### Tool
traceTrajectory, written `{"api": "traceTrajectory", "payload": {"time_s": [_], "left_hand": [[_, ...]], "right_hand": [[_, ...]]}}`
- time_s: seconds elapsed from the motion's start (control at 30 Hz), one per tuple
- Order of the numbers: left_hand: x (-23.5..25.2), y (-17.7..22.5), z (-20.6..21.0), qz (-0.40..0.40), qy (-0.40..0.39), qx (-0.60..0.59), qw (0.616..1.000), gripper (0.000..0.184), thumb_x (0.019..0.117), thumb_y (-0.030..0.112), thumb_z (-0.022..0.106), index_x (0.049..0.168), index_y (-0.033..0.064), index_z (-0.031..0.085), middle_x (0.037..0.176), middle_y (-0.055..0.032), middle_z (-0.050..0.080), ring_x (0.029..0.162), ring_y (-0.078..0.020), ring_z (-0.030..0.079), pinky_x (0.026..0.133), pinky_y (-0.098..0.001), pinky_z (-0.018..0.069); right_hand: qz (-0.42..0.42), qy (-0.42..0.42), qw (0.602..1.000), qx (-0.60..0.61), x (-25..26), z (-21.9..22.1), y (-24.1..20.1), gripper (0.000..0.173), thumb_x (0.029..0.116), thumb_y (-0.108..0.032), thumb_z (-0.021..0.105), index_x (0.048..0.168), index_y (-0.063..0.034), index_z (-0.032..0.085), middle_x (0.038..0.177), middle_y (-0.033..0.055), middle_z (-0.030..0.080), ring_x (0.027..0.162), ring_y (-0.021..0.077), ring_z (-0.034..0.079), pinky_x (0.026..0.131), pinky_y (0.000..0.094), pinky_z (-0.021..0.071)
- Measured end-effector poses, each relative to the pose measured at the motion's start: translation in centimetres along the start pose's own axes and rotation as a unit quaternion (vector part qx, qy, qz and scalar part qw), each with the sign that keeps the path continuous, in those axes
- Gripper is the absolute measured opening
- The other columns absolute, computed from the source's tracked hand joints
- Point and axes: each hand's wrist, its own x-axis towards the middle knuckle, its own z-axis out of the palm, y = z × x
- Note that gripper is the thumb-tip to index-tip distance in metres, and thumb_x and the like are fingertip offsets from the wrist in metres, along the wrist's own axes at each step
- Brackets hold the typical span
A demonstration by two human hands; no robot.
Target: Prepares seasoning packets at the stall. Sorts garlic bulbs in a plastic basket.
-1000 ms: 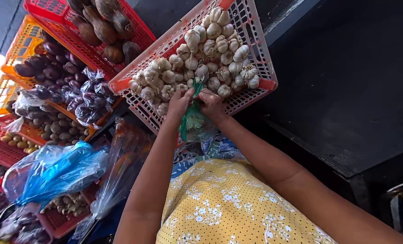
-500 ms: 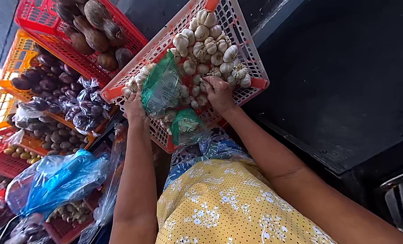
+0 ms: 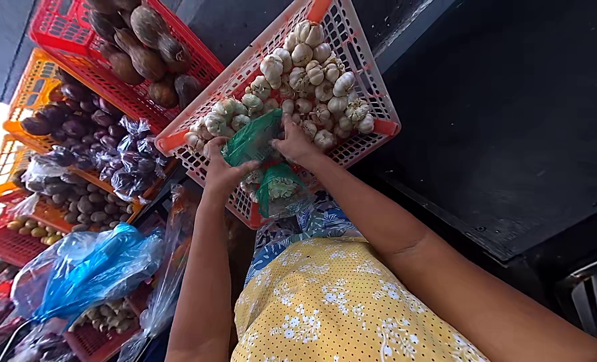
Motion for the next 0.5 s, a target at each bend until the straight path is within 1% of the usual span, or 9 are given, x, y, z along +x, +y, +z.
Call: {"api": "traceTrajectory", "payload": {"time_s": [0.03, 0.07, 0.13, 0.2, 0.27, 0.33, 0.4, 0.43, 0.5], "left_hand": [[-0.4, 0.4, 0.1, 0.023, 0.007, 0.092, 0.995, 0.082, 0.0789, 0.015, 0.087, 0.145, 0.0072, 0.039, 0.127, -0.0257, 0.062, 0.112, -0.0377, 0.065, 0.093, -0.0584, 0.0542], [-0.8, 0.6, 0.0, 0.051, 0.013, 0.166, 0.985, 0.065, 0.0835, 0.010, 0.082, 0.139, 0.0027, 0.049, 0.124, -0.0278, 0.063, 0.115, -0.0426, 0.063, 0.096, -0.0634, 0.0501], [-1.5, 1.0, -0.6, 0.085, 0.025, 0.212, 0.973, 0.031, 0.0970, 0.019, 0.070, 0.123, 0.0018, 0.067, 0.116, -0.0246, 0.065, 0.113, -0.0390, 0.061, 0.097, -0.0596, 0.0470], [-1.5, 1.1, -0.8, 0.082, 0.026, 0.238, 0.967, 0.029, 0.1031, 0.029, 0.062, 0.116, 0.0055, 0.073, 0.122, -0.0219, 0.060, 0.112, -0.0353, 0.059, 0.096, -0.0553, 0.0474], [-1.2, 1.6, -0.6, 0.069, 0.023, 0.309, 0.948, 0.033, 0.1048, 0.034, 0.058, 0.115, 0.0077, 0.075, 0.131, -0.0229, 0.055, 0.113, -0.0388, 0.061, 0.093, -0.0595, 0.0513], [-1.1, 2.6, -0.4, 0.130, 0.048, 0.284, 0.949, 0.031, 0.1043, 0.030, 0.059, 0.107, 0.0038, 0.075, 0.121, -0.0218, 0.058, 0.108, -0.0366, 0.061, 0.092, -0.0559, 0.0504], [-1.6, 4.6, 0.1, 0.235, 0.099, 0.235, 0.938, 0.028, 0.1030, 0.026, 0.060, 0.104, 0.0040, 0.076, 0.104, -0.0185, 0.064, 0.098, -0.0315, 0.063, 0.087, -0.0497, 0.0506], [-2.1, 6.0, 0.4, 0.274, 0.124, 0.221, 0.928, 0.026, 0.1028, 0.025, 0.059, 0.107, 0.0063, 0.077, 0.100, -0.0165, 0.065, 0.093, -0.0289, 0.064, 0.084, -0.0470, 0.0507], [-2.8, 9.1, 1.4, 0.320, 0.153, 0.218, 0.909, 0.024, 0.1023, 0.021, 0.059, 0.111, 0.0078, 0.076, 0.097, -0.0152, 0.068, 0.090, -0.0268, 0.066, 0.080, -0.0443, 0.0529]], "right_hand": [[0.006, -0.007, 1.000, -0.019, -0.1, 0.1, 0.0, 0.068, 0.0941, -0.011, 0.072, 0.153, 0.0012, 0.039, 0.137, 0.0262, 0.060, 0.126, 0.0383, 0.060, 0.108, 0.0544, 0.0472], [0.007, -0.005, 0.999, -0.033, -0.3, 0.1, 0.2, 0.053, 0.0954, -0.014, 0.071, 0.143, 0.0014, 0.052, 0.128, 0.0236, 0.066, 0.120, 0.0360, 0.064, 0.105, 0.0542, 0.0494], [0.019, 0.003, 0.998, -0.054, -0.7, -0.4, 0.8, 0.033, 0.0964, -0.020, 0.071, 0.123, -0.0008, 0.067, 0.114, 0.0199, 0.071, 0.109, 0.0339, 0.068, 0.098, 0.0569, 0.0515], [0.040, 0.003, 0.997, -0.067, -1.2, -1.5, 1.2, 0.027, 0.0964, -0.025, 0.072, 0.112, -0.0031, 0.073, 0.109, 0.0174, 0.072, 0.105, 0.0323, 0.069, 0.096, 0.0576, 0.0516], [0.046, 0.012, 0.996, -0.076, -1.5, -3.1, 0.9, 0.027, 0.0956, -0.027, 0.073, 0.106, -0.0021, 0.074, 0.106, 0.0169, 0.072, 0.104, 0.0307, 0.068, 0.096, 0.0558, 0.0510], [0.023, 0.049, 0.995, -0.080, -1.9, -5.1, -0.3, 0.023, 0.0961, -0.023, 0.072, 0.104, -0.0009, 0.073, 0.101, 0.0164, 0.071, 0.095, 0.0281, 0.067, 0.090, 0.0516, 0.0519], [-0.009, 0.103, 0.993, -0.051, -2.1, -7.3, -1.5, 0.024, 0.0968, -0.020, 0.070, 0.107, 0.0013, 0.066, 0.093, 0.0150, 0.067, 0.075, 0.0229, 0.066, 0.072, 0.0435, 0.0573], [-0.020, 0.133, 0.991, -0.018, -2.4, -8.3, -2.3, 0.029, 0.0965, -0.020, 0.071, 0.113, 0.0022, 0.062, 0.096, 0.0150, 0.067, 0.071, 0.0213, 0.068, 0.066, 0.0403, 0.0607], [-0.042, 0.178, 0.982, 0.055, -2.5, -10.3, -3.6, 0.046, 0.0955, -0.015, 0.071, 0.133, 0.0012, 0.049, 0.112, 0.0172, 0.064, 0.083, 0.0233, 0.073, 0.071, 0.0401, 0.0651]]}}
